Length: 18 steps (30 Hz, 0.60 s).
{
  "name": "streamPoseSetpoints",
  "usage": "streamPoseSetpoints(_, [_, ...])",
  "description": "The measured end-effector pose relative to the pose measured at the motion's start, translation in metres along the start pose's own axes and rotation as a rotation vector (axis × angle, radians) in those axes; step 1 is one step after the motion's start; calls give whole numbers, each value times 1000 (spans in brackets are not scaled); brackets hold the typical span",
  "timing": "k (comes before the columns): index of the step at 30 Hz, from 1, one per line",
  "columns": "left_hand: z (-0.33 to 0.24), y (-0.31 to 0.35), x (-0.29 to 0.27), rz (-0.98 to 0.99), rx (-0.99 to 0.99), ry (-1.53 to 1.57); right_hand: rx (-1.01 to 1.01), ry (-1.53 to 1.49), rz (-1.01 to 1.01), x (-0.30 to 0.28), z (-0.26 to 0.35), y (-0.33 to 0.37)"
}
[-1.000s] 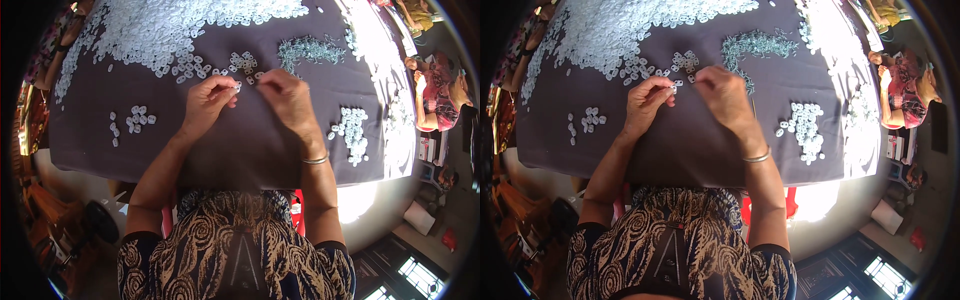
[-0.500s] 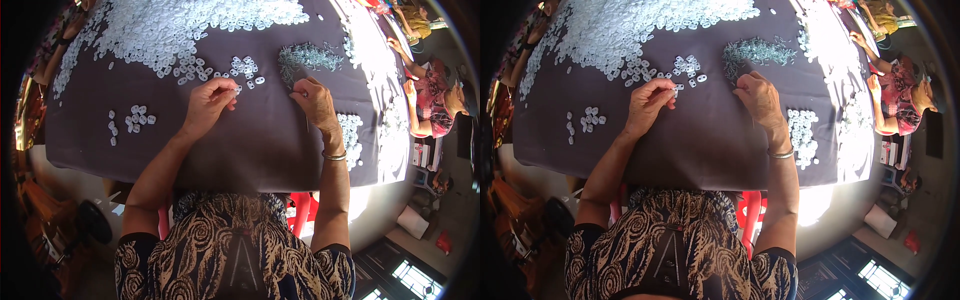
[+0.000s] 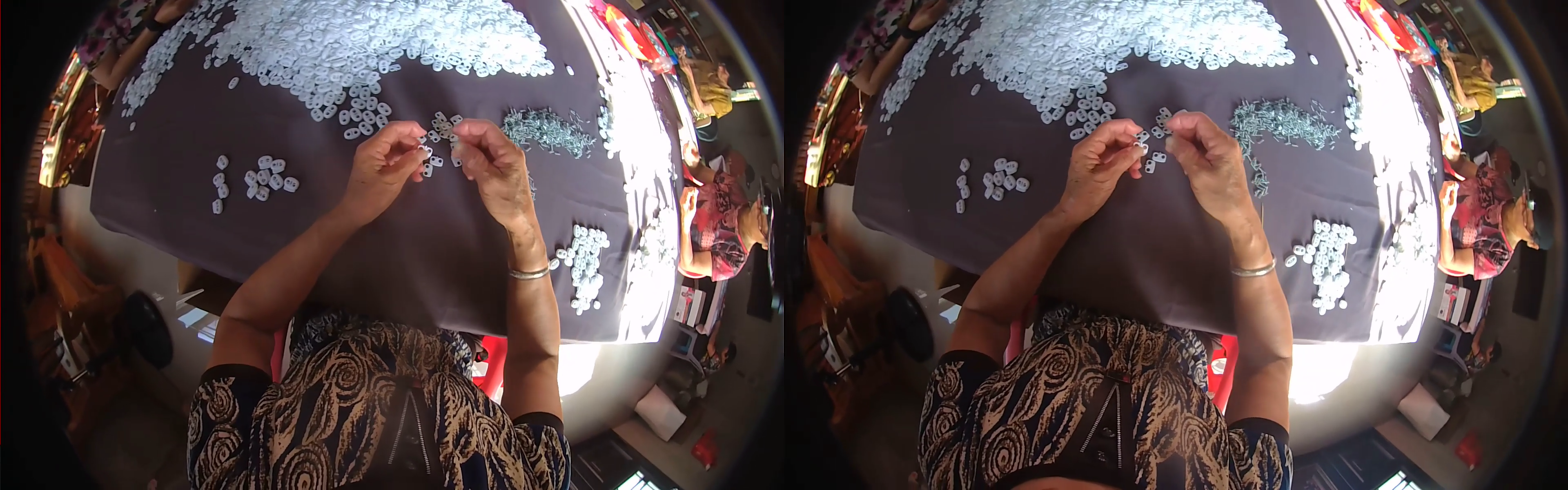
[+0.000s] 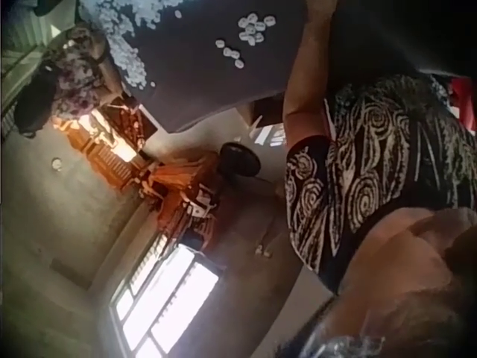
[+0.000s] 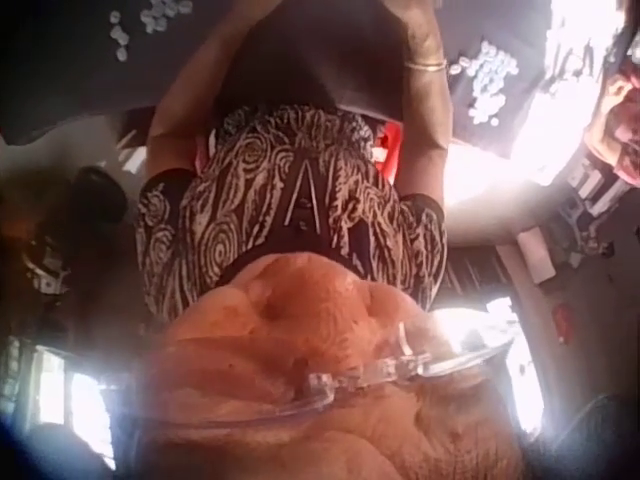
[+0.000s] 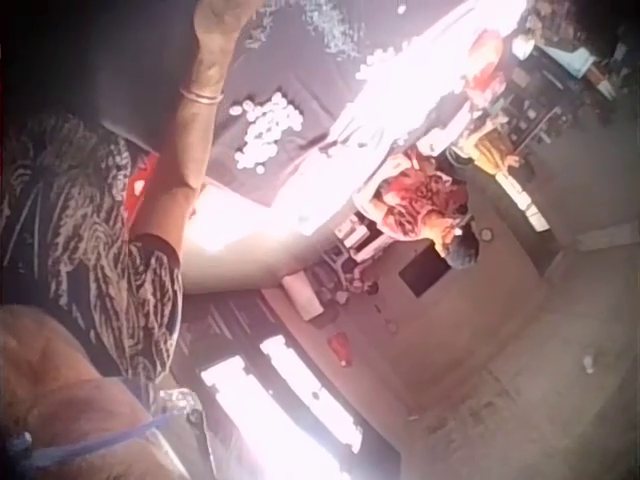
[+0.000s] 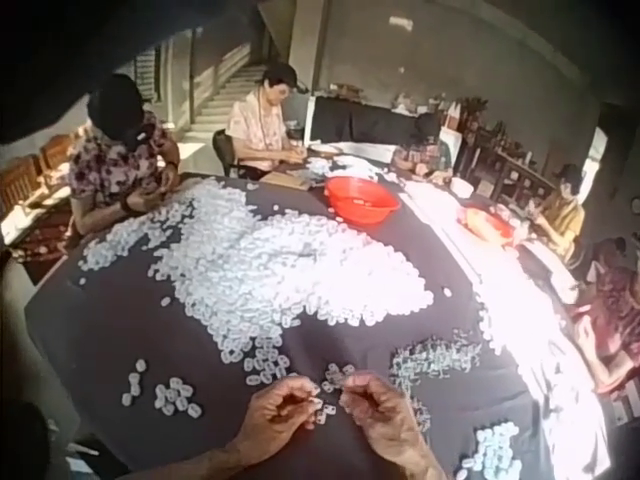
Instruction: The person sorts and inspects small white plastic components by hand on a table.
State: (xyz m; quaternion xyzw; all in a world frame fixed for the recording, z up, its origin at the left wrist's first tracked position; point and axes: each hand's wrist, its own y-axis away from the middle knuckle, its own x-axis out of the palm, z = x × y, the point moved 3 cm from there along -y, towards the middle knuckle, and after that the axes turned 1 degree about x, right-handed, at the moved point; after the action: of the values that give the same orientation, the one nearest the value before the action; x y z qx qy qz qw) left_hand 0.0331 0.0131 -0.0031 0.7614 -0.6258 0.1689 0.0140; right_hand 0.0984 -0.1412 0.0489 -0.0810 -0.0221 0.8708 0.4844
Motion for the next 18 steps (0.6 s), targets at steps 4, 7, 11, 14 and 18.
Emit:
streamPoseSetpoints(4, [1, -2, -3, -18, -24, 3, 98, -178, -3, 9, -18, -14])
streamPoseSetpoints(7, [-2, -1, 2, -26, -59, -43, 76, -230, -30, 13, -29, -13])
streamPoseSetpoints(11, [0, 1, 1, -24, -72, -67, 79, -251, 2, 18, -33, -9])
streamPoseSetpoints(14, [0, 1, 4, 13, -74, -108, 128, -254, -2, 18, -36, -8])
streamPoseSetpoints(18, [-1, 2, 5, 14, -119, -126, 177, -195, 11, 17, -39, -5])
